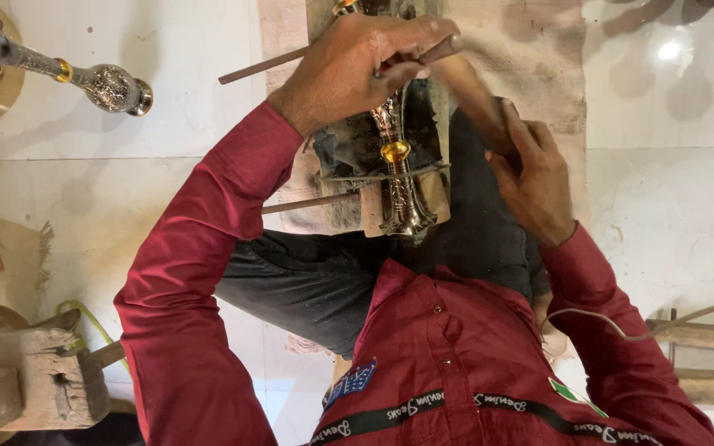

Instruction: The person sits on the floor and repeatedly strikes an ornate brass object held against a wooden form with a wooden mallet, rotating the object to work different areas of its surface. A second finished brass piece rests on the floor nearby.

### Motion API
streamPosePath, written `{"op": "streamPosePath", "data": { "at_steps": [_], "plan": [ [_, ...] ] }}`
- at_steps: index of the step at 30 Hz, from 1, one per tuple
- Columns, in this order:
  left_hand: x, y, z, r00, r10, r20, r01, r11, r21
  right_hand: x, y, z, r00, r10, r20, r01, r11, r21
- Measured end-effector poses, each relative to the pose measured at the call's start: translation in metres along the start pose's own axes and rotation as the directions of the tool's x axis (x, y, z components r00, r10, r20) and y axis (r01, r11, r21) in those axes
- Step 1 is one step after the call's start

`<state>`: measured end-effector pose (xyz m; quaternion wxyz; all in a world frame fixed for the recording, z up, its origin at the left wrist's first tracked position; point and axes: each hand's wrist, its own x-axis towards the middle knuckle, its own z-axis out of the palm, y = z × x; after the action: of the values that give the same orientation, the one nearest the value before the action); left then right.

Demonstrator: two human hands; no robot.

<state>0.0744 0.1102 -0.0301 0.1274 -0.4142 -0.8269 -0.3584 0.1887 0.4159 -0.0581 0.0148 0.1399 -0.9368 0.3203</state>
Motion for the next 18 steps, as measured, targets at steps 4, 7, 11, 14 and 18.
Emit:
{"op": "streamPosePath", "data": {
  "at_steps": [4, 7, 11, 14, 18],
  "plan": [
    [0.005, 0.003, -0.003, 0.997, -0.006, 0.077, 0.008, 0.999, -0.036, 0.004, 0.002, -0.001, 0.989, -0.075, -0.131, 0.073, 0.997, -0.024],
    [0.003, 0.006, -0.005, 0.998, 0.035, 0.06, -0.035, 0.999, 0.001, 0.004, 0.005, -0.005, 0.991, -0.071, -0.111, 0.063, 0.995, -0.075],
    [0.004, 0.014, -0.01, 0.994, -0.018, 0.109, 0.018, 1.0, -0.002, 0.011, 0.009, -0.012, 0.987, -0.051, -0.15, 0.047, 0.998, -0.028],
    [0.004, 0.015, -0.01, 0.996, 0.032, 0.077, -0.037, 0.998, 0.059, 0.015, 0.013, -0.018, 0.982, -0.147, -0.119, 0.122, 0.972, -0.199],
    [0.002, 0.009, -0.003, 0.998, 0.04, 0.054, -0.046, 0.991, 0.128, 0.023, 0.008, -0.031, 0.958, -0.25, -0.141, 0.138, 0.833, -0.537]
  ]
}}
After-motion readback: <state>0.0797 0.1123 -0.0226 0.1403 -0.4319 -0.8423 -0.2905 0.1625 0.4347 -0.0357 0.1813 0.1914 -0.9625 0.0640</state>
